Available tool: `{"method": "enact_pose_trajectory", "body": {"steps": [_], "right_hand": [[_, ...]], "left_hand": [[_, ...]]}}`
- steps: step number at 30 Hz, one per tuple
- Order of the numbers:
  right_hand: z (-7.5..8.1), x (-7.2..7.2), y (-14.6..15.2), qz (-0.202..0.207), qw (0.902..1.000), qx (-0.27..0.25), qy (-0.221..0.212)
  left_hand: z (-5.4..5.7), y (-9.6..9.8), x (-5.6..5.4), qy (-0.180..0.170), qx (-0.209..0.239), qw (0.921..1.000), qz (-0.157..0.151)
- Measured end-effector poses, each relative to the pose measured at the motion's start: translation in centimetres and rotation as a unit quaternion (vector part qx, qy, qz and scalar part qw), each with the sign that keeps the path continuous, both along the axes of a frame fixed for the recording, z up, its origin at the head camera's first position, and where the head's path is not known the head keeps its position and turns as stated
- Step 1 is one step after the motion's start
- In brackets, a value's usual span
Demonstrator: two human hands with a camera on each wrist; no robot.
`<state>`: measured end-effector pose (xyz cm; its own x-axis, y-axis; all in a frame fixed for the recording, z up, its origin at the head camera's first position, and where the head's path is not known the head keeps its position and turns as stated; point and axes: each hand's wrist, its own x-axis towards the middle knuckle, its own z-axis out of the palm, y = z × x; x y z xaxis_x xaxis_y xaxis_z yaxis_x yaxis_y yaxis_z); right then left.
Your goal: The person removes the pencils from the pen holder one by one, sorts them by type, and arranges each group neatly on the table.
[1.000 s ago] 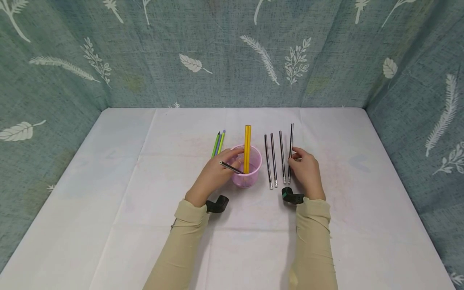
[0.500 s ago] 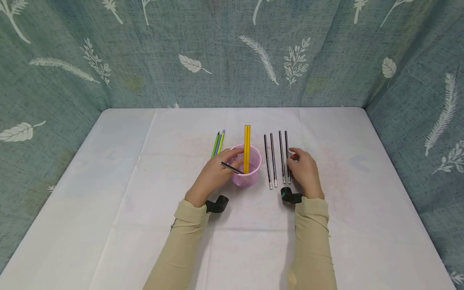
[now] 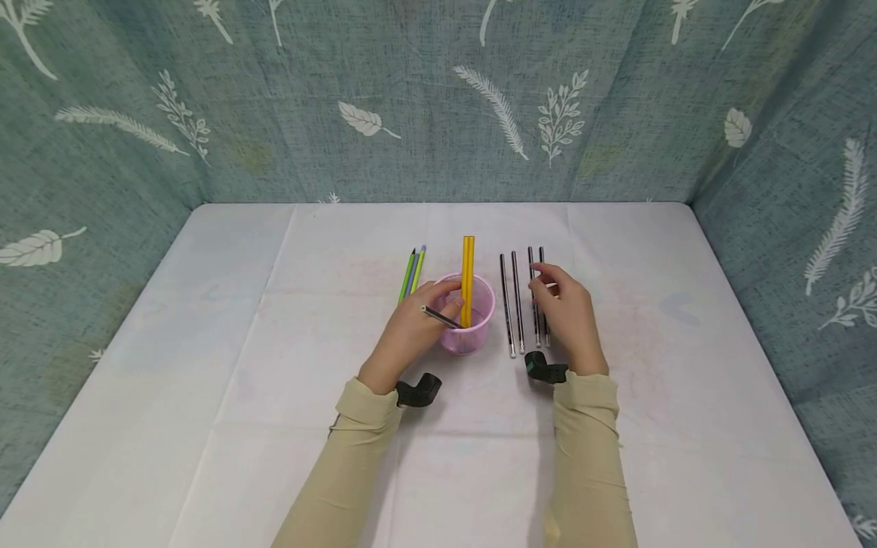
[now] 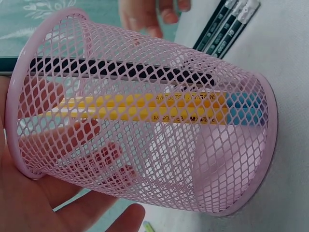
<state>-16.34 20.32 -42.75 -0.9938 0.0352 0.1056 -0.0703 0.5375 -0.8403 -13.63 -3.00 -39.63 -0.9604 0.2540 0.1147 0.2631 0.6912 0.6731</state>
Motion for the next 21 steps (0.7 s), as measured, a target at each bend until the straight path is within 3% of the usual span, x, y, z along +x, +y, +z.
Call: {"method": "enact_pose_trajectory", "body": {"steps": [4,5,6,11,13,21], "right_hand": [[-0.1,-0.2,-0.6,0.036,0.9988,-0.033,0.010],[-1.0,-0.7,-0.4,0.046,0.9981,-0.038,0.014],[-1.0,-0.8,-0.7,0.051,0.9980,-0.034,0.013],[0.1,-0.3,-1.8,0.119,0.9913,-0.054,-0.010],[2.2,0.7,-2.7,0.150,0.9860,-0.066,-0.035],[2.6,1.0,-4.0,0.259,0.9563,-0.091,-0.100]], "left_hand": [[0.0,0.0,0.0,-0.002,0.000,1.0000,0.003],[0.0,0.0,0.0,-0.002,0.001,1.0000,0.004],[0.0,0.1,0.0,-0.003,0.003,1.0000,0.005],[-0.1,0.0,0.0,-0.003,0.011,0.9999,0.004],[-0.1,0.0,0.0,-0.002,0.012,0.9999,0.002],[0.0,0.0,0.0,0.002,0.004,1.0000,-0.002]]}}
